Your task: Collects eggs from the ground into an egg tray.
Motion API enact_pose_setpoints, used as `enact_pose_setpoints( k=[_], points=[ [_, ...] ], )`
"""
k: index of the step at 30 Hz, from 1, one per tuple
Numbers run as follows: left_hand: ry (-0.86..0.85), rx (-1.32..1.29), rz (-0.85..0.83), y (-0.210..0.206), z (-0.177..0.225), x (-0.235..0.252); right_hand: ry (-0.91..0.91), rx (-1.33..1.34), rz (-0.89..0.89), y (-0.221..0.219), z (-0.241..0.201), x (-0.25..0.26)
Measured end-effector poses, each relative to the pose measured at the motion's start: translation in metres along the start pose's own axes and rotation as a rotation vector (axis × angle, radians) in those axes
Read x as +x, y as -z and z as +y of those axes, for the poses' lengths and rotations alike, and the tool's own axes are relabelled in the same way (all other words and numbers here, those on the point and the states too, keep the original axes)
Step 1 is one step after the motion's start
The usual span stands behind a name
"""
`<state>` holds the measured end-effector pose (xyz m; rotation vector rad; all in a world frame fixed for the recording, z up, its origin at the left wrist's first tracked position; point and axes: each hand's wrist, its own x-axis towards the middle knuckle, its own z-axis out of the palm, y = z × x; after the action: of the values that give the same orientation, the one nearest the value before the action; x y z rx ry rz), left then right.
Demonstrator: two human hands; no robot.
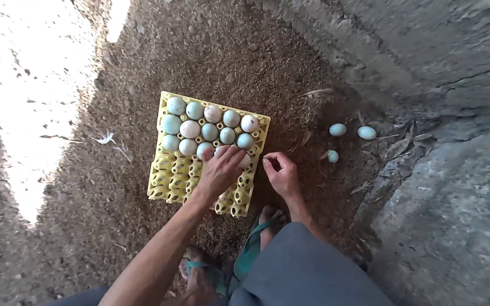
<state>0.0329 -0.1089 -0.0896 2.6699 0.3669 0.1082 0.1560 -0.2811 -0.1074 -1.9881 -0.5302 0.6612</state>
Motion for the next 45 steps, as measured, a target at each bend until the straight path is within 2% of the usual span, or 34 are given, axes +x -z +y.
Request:
enact_pose_setpoints(
  k=[5,8,10,16,20,23,26,30,33,36,38,41,43,45],
  points=[
    [0.282,-0.205,0.243,0.043,-0.019,-0.024,0.097,-0.152,-0.056,-0.018,-0.002,-0.005],
    [0.329,-0.216,0.371,0.051,-0.029,-0.03,0.237,-0.291,-0.039,-0.037,-0.002,-0.006],
    [0.333,-0.28,0.346,0.054,-0.025,-0.027,0.24,-0.255,-0.028,-0.039,-0.006,-0.005],
    [0.097,-0.381,0.109,0.024,0.012,-0.009,0.048,0.011,0.278,0.0,0.011,-0.009],
    [0.02,-0.246,0.028,0.002,0.021,-0.007,-0.214,0.005,0.494,0.051,0.052,-0.01],
    [0.048,-0.143,0.001,-0.003,0.015,-0.01,-0.441,-0.068,0.56,0.097,0.086,-0.009],
    [0.066,-0.108,0.019,-0.004,0.009,-0.013,-0.532,-0.173,0.488,0.134,0.119,0.007],
    [0.065,-0.112,0.025,-0.005,0.011,-0.017,-0.389,-0.393,0.366,0.163,0.141,0.055],
    [0.075,-0.127,0.051,0.0,0.015,-0.019,-0.332,-0.47,0.209,0.163,0.15,0.099],
    [0.092,-0.125,0.092,0.014,0.015,-0.018,-0.408,-0.444,0.135,0.158,0.154,0.124],
    [0.123,-0.124,0.106,0.031,0.005,-0.019,-0.443,-0.275,0.193,0.164,0.153,0.125],
    [0.207,-0.09,0.134,0.059,-0.023,-0.025,-0.555,0.104,0.46,0.192,0.165,0.118],
    [0.264,-0.048,0.135,0.077,-0.044,-0.034,-0.581,-0.092,0.471,0.213,0.174,0.114],
    [0.307,-0.019,0.113,0.089,-0.058,-0.041,-0.558,-0.446,0.334,0.226,0.171,0.116]
  ],
)
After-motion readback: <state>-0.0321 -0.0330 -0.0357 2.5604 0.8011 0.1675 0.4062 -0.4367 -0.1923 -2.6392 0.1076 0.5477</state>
